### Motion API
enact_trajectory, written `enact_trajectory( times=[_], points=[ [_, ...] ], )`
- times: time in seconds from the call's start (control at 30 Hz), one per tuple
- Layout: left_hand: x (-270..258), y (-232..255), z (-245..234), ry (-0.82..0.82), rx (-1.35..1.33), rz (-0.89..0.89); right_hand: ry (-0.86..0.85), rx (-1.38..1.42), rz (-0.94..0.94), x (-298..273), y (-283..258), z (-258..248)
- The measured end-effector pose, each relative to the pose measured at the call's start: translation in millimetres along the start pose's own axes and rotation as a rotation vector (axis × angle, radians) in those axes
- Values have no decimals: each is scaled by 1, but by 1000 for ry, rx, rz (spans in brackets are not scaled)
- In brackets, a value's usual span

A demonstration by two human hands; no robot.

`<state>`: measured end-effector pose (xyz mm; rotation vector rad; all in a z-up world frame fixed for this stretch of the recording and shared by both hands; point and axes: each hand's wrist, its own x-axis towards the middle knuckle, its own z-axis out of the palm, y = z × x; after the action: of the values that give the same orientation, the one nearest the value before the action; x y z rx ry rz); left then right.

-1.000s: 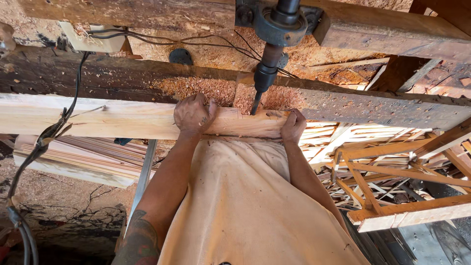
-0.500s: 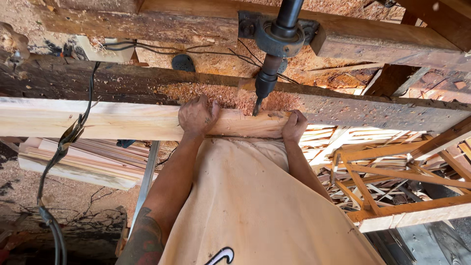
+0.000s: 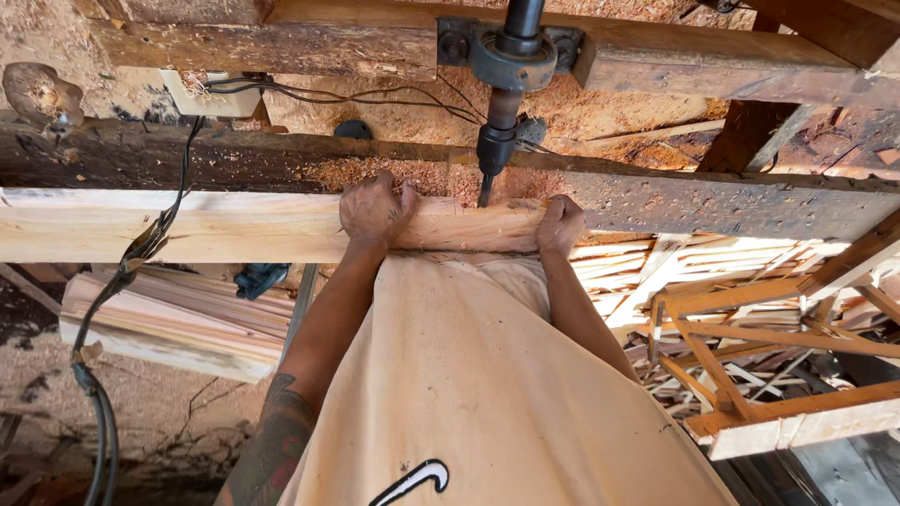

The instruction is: The person holds a wood plank against a vertical drill bit to create holes, moves the plank to several positions for further drilling, and turns the plank over to bore from the opposite side.

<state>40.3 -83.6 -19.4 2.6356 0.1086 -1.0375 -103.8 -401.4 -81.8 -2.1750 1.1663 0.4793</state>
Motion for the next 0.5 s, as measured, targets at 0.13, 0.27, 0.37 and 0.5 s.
enact_trajectory(
  times=[0.13,0.27,0.37,0.5],
  points=[
    [-7,0,0,-113,65,-60,-13,118,-170,-4,-6,-6],
    [-9,-6,11,-108,93,-72,-111,258,-315,-2,-3,-13],
    [-15,-7,18,-155,107,-106,-111,211,-293,-7,7,-9],
    [-26,-9,26,-84,145,-58,-44,253,-275,-26,30,2]
  ],
)
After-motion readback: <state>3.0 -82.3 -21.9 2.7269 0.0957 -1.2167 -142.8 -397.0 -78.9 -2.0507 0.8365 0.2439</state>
